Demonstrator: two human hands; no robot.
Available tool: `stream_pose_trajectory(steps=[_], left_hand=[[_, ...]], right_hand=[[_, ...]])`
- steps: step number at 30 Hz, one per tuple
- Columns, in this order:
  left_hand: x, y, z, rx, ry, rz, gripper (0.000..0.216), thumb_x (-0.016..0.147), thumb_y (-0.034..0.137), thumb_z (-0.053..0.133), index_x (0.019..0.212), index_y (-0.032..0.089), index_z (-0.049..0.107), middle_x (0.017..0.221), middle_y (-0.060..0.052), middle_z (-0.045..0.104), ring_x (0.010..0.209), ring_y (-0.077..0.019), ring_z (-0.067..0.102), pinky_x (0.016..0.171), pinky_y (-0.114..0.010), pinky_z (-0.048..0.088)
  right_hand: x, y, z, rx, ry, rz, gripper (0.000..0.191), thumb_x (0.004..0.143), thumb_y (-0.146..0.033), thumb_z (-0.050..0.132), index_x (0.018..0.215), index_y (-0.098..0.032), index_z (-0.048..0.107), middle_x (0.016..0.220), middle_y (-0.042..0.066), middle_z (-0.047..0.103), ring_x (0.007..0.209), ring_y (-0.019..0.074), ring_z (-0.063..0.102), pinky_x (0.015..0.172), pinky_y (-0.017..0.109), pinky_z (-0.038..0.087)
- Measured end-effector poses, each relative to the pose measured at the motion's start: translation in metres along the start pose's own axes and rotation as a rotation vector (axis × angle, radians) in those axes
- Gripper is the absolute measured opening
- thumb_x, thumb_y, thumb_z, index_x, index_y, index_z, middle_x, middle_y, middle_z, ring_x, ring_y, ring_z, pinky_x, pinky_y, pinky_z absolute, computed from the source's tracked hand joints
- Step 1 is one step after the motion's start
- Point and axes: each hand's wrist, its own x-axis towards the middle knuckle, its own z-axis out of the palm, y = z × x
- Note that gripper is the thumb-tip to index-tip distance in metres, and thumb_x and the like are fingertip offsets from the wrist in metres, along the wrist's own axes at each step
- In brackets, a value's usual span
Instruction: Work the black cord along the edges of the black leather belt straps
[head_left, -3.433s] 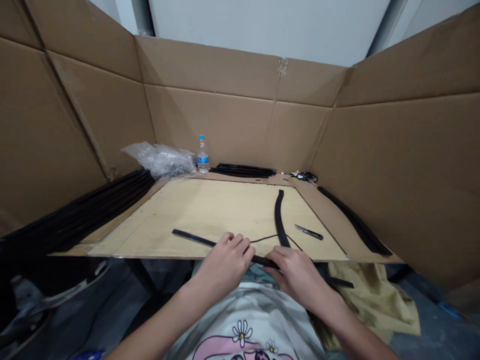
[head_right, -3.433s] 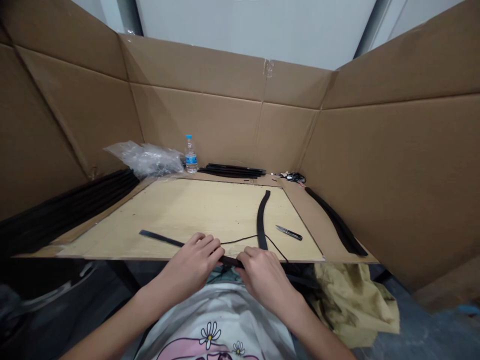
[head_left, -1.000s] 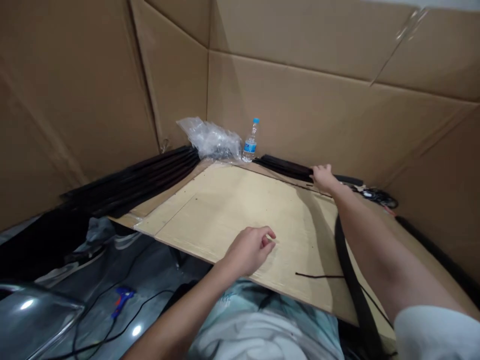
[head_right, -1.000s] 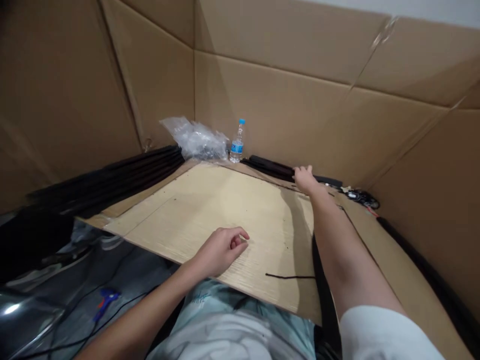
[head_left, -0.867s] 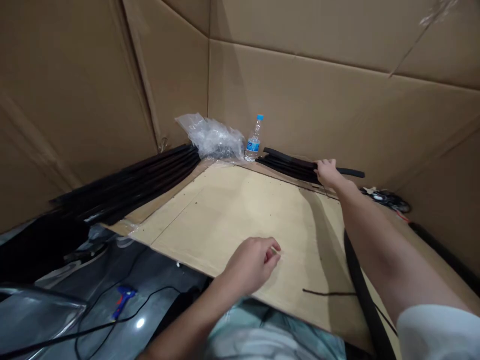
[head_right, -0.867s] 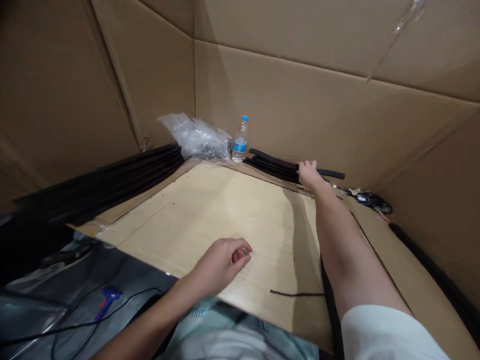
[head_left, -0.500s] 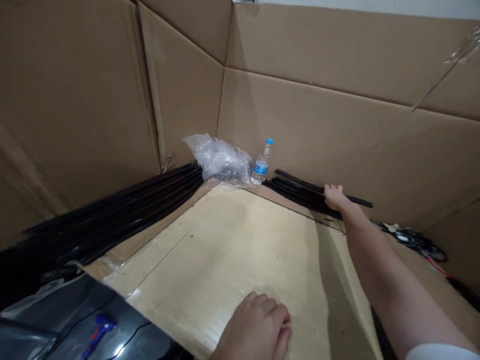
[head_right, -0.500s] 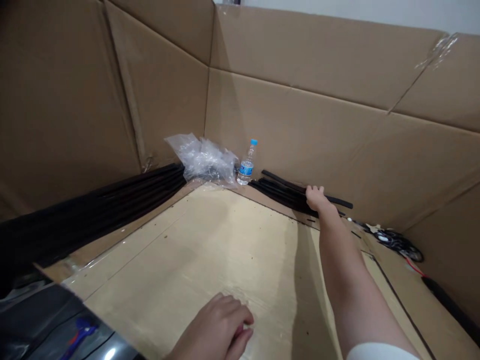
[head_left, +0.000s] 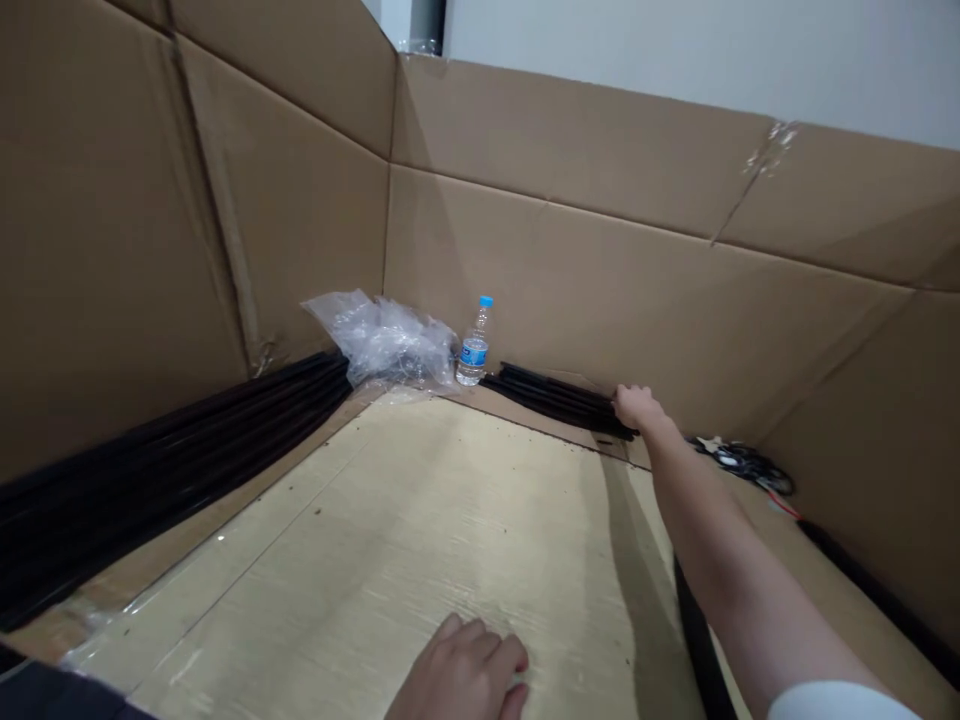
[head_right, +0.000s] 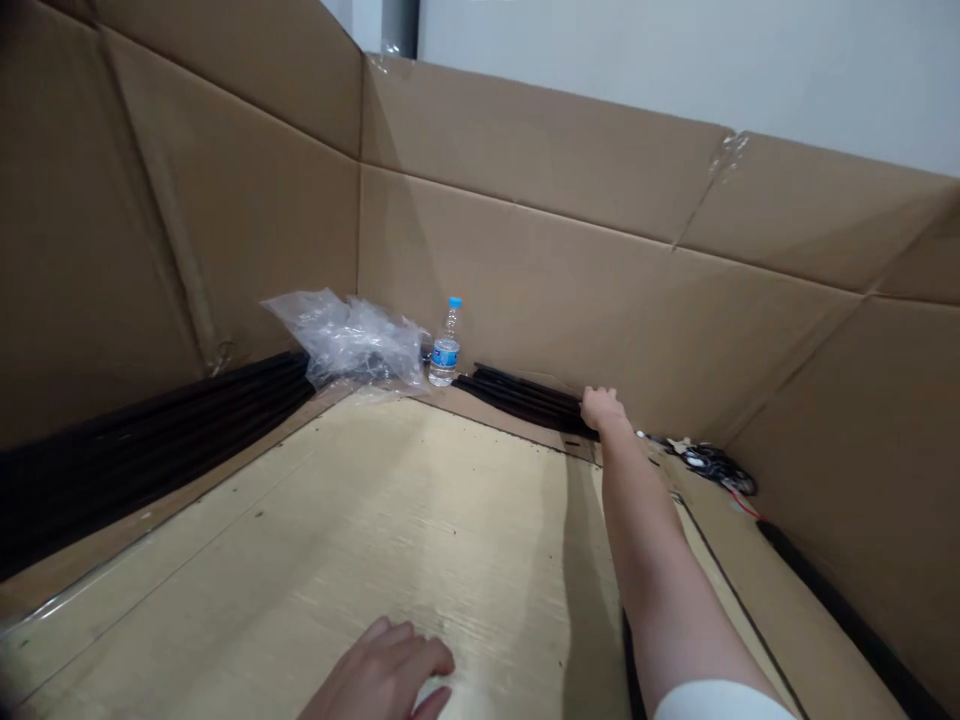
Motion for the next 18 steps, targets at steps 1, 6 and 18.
stream_pose_trajectory(steps=[1,6,18], left_hand=[[0.0,0.005,-0.009,-0.012,-0.036,-0.042,0.015,0.079,0.011,0.055,0.085,0.022,0.063,0.073,0.0,0.069,0.07,-0.0186,0.061,0.065,-0.027,0.041],[-0.004,0.021,-0.032,-0.113,-0.088,-0.13,0.023,0.091,0.021,0.039,0.087,0.022,0.062,0.077,-0.004,0.067,0.077,-0.0226,0.059,0.067,-0.03,0.04],[-0.017,0.03,-0.036,-0.399,-0.002,-0.112,0.032,0.085,0.029,0.048,0.113,0.018,0.059,0.065,0.002,0.053,0.061,-0.0155,0.05,0.059,-0.024,0.035]], right_hand=[[-0.007,0.007,-0.004,0.016,-0.06,0.012,0.031,0.091,-0.031,0.056,0.118,-0.016,0.055,0.12,0.01,0.057,0.1,0.0221,0.06,0.084,0.042,0.052],[-0.063,0.044,-0.031,0.126,-0.367,0.062,0.029,0.092,-0.031,0.055,0.117,-0.017,0.056,0.118,0.009,0.059,0.097,0.0208,0.061,0.082,0.041,0.053],[-0.275,0.067,-0.05,0.382,-0.119,-0.077,0.026,0.088,-0.019,0.055,0.112,-0.015,0.061,0.105,0.01,0.066,0.098,0.0224,0.062,0.084,0.032,0.047]])
